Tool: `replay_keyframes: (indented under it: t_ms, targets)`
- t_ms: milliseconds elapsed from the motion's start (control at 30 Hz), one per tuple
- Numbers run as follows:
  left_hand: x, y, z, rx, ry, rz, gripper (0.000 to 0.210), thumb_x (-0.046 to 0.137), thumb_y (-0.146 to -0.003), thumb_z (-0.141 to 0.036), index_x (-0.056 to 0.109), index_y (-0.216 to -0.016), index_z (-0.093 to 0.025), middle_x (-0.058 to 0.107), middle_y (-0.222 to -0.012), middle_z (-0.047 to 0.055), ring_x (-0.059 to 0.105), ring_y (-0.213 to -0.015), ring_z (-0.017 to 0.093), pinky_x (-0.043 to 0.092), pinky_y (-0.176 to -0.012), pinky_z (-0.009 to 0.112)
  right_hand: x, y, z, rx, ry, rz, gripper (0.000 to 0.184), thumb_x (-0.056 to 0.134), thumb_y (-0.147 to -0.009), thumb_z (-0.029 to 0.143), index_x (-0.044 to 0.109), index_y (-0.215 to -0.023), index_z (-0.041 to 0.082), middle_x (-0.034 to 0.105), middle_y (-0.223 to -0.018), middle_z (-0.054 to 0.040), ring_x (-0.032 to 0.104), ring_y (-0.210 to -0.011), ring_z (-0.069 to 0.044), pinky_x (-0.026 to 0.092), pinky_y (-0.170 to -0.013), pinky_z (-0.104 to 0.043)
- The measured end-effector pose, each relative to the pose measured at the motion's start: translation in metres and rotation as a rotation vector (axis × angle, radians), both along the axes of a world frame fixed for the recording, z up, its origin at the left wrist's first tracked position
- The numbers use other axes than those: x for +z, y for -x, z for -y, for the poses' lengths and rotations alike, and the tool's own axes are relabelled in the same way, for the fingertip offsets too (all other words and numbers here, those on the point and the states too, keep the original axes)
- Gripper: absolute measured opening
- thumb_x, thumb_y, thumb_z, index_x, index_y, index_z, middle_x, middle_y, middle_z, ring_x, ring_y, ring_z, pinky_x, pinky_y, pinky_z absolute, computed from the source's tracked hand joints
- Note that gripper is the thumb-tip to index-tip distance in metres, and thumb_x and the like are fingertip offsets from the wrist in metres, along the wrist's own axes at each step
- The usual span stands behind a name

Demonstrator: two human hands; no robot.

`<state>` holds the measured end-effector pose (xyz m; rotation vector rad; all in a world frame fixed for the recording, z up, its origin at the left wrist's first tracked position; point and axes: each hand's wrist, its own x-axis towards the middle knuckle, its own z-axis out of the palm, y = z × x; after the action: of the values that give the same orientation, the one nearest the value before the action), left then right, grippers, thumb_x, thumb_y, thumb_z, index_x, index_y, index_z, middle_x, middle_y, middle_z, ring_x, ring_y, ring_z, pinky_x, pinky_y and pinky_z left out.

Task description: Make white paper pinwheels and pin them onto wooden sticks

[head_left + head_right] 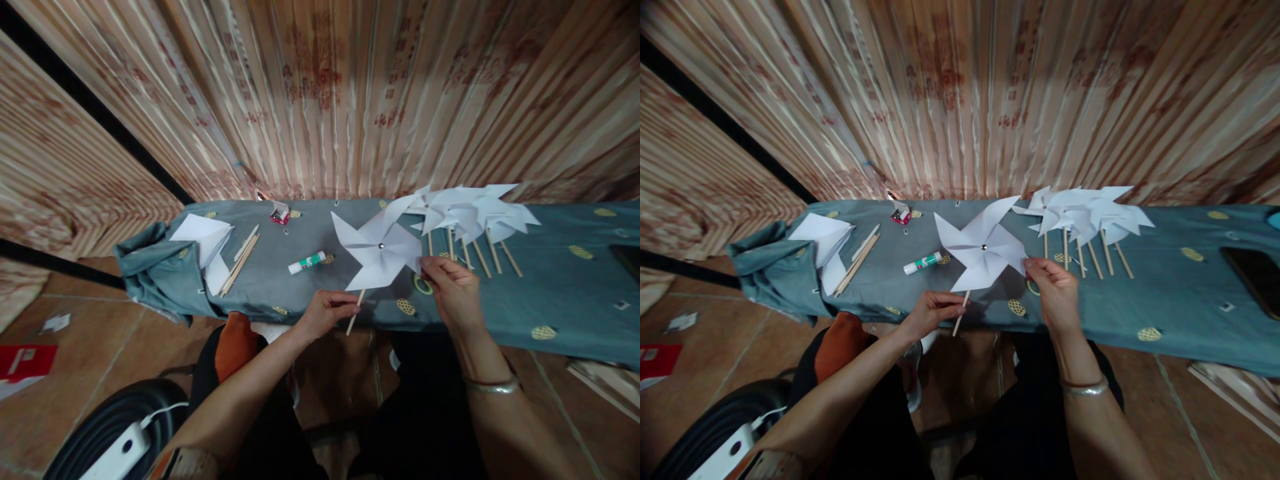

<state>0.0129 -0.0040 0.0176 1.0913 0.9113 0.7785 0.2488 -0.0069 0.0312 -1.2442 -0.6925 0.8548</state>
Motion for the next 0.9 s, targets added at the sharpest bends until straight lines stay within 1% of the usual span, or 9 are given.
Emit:
replay_keyframes:
  t_ms: [100,200,433,567,700,900]
  targets:
    - [-0.001,-0.001,-0.002,0.027,0.019,0.001,0.043,0.089,-0.049,-0.050,0.082,-0.077,-0.019,0.073,-0.073,0.005,0.059,-0.065,0.012,0.046,-0.063,0.023,0.002,0.006,0.002,0.058,0.015,-0.007,0.025,0.087,-0.057,0.041,0.074,-0.067,0.023,0.064,-0.062,0.0022,0.053,-0.058,-0.011,0.044,-0.057,-0.026]
    - [-0.001,-0.001,-0.003,0.047,-0.001,-0.004,0.043,0.089,-0.049,-0.050,0.081,-0.077,-0.018,0.072,-0.072,0.005,0.058,-0.064,0.012,0.047,-0.062,0.024,0.004,0.013,0.003,0.112,0.033,-0.007,0.025,0.086,-0.059,0.043,0.072,-0.065,0.022,0.062,-0.059,0.0023,0.052,-0.056,-0.011,0.043,-0.056,-0.027]
    - [0.000,0.001,-0.005,0.056,-0.063,-0.018,0.038,0.087,-0.057,-0.047,0.081,-0.080,-0.018,0.070,-0.073,0.004,0.058,-0.066,0.013,0.048,-0.065,0.025,0.006,0.028,0.006,0.211,0.069,-0.030,0.027,0.086,-0.057,0.045,0.071,-0.063,0.023,0.063,-0.059,0.0015,0.052,-0.056,-0.012,0.043,-0.057,-0.027]
    - [0.000,0.001,-0.006,0.083,-0.054,-0.012,0.039,0.088,-0.055,-0.048,0.081,-0.079,-0.018,0.070,-0.072,0.004,0.058,-0.067,0.013,0.048,-0.065,0.024,0.010,0.034,0.008,0.251,0.084,-0.101,0.027,0.088,-0.054,0.043,0.071,-0.061,0.023,0.064,-0.059,0.0013,0.052,-0.057,-0.011,0.042,-0.056,-0.024]
    - [0.000,0.000,-0.006,0.094,-0.042,-0.002,0.041,0.088,-0.053,-0.049,0.081,-0.078,-0.018,0.069,-0.071,0.004,0.057,-0.066,0.012,0.047,-0.064,0.024,0.014,0.040,0.009,0.279,0.099,-0.103,0.029,0.088,-0.053,0.045,0.071,-0.058,0.023,0.064,-0.059,0.0003,0.050,-0.056,-0.012,0.042,-0.054,-0.026]
    - [0.002,-0.001,-0.006,0.098,-0.035,0.014,0.041,0.089,-0.052,-0.049,0.081,-0.078,-0.019,0.068,-0.070,0.003,0.056,-0.067,0.012,0.046,-0.064,0.023,0.016,0.045,0.011,0.334,0.137,-0.133,0.031,0.089,-0.051,0.047,0.072,-0.059,0.022,0.067,-0.060,-0.0006,0.052,-0.058,-0.011,0.042,-0.056,-0.024]
